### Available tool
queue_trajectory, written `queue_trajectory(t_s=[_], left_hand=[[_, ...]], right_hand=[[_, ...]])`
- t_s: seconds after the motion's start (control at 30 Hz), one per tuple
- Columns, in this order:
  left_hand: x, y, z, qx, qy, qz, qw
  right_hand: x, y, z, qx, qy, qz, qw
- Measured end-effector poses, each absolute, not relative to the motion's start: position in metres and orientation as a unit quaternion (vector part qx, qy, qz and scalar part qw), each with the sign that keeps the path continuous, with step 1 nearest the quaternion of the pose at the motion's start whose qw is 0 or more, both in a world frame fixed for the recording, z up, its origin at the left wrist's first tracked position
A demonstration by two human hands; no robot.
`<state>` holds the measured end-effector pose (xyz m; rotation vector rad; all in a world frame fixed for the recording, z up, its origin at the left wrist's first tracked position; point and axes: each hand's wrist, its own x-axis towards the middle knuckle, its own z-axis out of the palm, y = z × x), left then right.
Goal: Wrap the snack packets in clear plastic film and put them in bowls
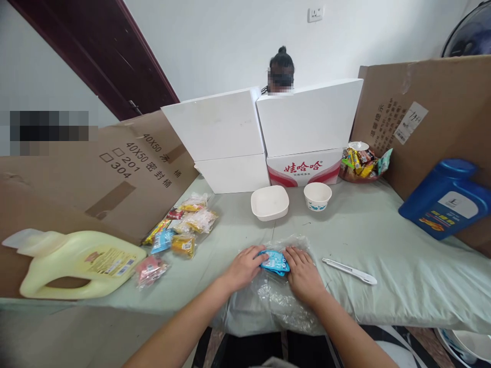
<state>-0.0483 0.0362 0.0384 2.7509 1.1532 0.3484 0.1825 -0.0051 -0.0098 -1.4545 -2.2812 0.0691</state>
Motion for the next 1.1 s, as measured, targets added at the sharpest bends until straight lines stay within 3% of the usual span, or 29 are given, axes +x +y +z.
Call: queue_trajectory(t_s=[0.1, 0.23, 0.4, 0.57, 0.83, 0.97, 1.1], left_hand=[[-0.039, 0.04, 0.038, 0.918, 0.364, 0.131, 0.092], [-0.04, 0.054, 0.047, 0.89, 0.366, 0.181, 0.202], [-0.059, 0.106, 0.076, 0.772, 0.487, 0.279, 0.299], [-0.05, 0.181, 0.094, 0.684, 0.61, 0.317, 0.246], [0.007, 0.225, 0.087, 0.626, 0.732, 0.239, 0.128], [0.006, 0.217, 0.095, 0.63, 0.738, 0.232, 0.074], [0.0, 0.183, 0.105, 0.73, 0.642, 0.224, 0.066]], right_hand=[[0.183, -0.005, -0.011, -0.522, -0.824, 0.021, 0.22], [0.182, -0.005, -0.014, -0.535, -0.812, 0.013, 0.231], [0.18, -0.004, -0.018, -0.555, -0.805, 0.003, 0.208], [0.181, -0.003, -0.018, -0.554, -0.811, 0.009, 0.185], [0.181, -0.003, -0.016, -0.553, -0.812, 0.003, 0.185], [0.181, -0.003, -0.014, -0.556, -0.812, 0.008, 0.178], [0.181, -0.003, -0.012, -0.562, -0.809, 0.015, 0.169]])
